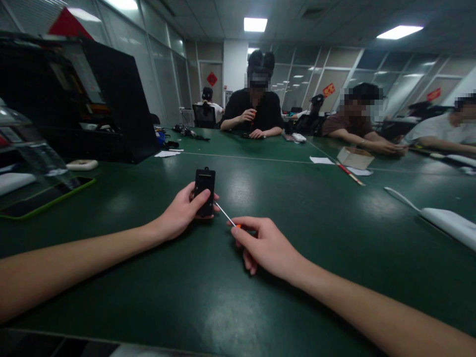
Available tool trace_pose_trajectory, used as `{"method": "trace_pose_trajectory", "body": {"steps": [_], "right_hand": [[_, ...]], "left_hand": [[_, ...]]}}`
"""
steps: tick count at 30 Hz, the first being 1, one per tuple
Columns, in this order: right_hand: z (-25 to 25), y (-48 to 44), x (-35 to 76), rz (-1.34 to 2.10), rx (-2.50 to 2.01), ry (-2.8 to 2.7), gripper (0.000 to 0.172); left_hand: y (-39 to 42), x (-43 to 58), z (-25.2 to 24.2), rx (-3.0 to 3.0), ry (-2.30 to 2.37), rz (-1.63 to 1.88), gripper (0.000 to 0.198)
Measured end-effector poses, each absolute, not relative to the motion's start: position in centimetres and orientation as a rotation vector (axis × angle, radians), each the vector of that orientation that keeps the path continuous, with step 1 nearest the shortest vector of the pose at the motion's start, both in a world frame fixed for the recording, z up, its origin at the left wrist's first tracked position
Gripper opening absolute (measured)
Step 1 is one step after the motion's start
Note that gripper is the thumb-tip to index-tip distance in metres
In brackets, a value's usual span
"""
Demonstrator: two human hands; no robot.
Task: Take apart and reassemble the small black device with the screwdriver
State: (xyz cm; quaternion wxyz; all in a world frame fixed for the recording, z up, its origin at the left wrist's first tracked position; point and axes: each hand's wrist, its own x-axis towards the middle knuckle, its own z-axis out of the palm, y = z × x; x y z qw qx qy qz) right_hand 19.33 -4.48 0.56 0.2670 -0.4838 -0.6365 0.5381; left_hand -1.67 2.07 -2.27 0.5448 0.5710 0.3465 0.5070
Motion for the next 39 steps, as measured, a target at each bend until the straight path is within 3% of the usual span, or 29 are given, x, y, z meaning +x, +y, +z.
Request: {"method": "trace_pose_trajectory", "body": {"steps": [12,21,30,37,39], "right_hand": [[0.2,-4.4,19.3,1.691,-1.242,-1.571,0.040],[0.8,-4.6,19.4,1.981,-1.070,-1.204,0.024],[1.1,-4.0,19.6,2.004,-1.085,-1.034,0.026],[1.1,-3.6,20.2,1.720,-1.261,-1.256,0.045],[1.1,-3.4,20.3,1.725,-1.277,-1.288,0.041]], "left_hand": [[2.4,-2.0,-2.7,1.424,0.859,1.241,0.045],[1.9,-2.1,-2.7,1.648,0.833,1.305,0.056],[2.2,-2.1,-2.9,1.703,0.810,1.315,0.054],[2.1,-2.0,-2.7,1.729,0.827,1.327,0.054],[1.8,-2.0,-2.7,1.734,0.823,1.324,0.054]]}}
